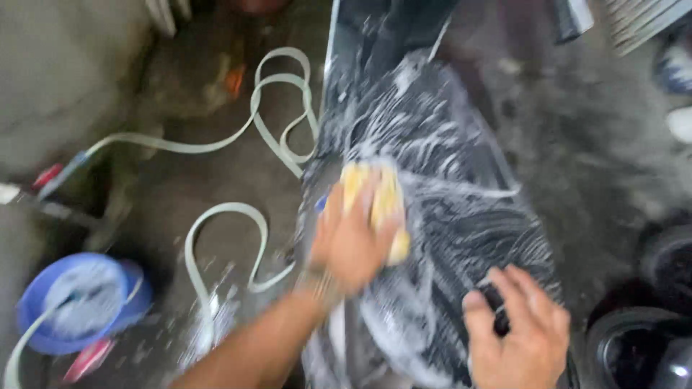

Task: Scrubbing the seat and rear light of a motorcycle with a soapy sponge

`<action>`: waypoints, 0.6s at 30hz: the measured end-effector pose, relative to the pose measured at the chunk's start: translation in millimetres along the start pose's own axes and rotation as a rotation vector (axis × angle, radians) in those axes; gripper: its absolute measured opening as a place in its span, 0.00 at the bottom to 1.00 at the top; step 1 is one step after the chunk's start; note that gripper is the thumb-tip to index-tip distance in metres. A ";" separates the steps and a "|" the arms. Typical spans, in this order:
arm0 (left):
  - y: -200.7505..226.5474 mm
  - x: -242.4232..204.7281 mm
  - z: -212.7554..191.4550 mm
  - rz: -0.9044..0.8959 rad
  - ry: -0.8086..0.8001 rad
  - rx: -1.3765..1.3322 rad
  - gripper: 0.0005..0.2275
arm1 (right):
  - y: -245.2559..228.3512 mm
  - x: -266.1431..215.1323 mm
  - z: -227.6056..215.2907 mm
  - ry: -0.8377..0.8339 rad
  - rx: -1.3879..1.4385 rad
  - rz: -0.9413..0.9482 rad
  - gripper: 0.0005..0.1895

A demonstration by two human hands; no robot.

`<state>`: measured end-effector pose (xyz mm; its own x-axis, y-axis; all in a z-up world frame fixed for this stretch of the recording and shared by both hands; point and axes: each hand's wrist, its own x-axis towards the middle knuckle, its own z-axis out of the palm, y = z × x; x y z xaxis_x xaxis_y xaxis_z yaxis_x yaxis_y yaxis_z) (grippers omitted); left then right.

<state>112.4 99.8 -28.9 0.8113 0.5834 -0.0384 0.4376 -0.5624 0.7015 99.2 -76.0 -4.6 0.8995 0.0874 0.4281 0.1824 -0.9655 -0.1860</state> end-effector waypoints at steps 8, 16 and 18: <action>-45.0 10.2 11.7 0.246 0.063 0.030 0.22 | 10.6 1.7 8.5 0.099 0.086 -0.160 0.15; -5.1 1.5 2.1 0.259 -0.084 -0.097 0.25 | 30.4 7.4 18.8 0.149 0.039 -0.324 0.15; -9.5 -12.5 13.8 0.107 -0.032 -0.063 0.25 | 28.3 -5.3 7.8 0.086 0.028 -0.359 0.15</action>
<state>103.5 89.7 -44.8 0.8648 0.5019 0.0170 0.3231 -0.5821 0.7462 102.7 -101.9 -19.0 0.7397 0.3971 0.5432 0.4919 -0.8700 -0.0337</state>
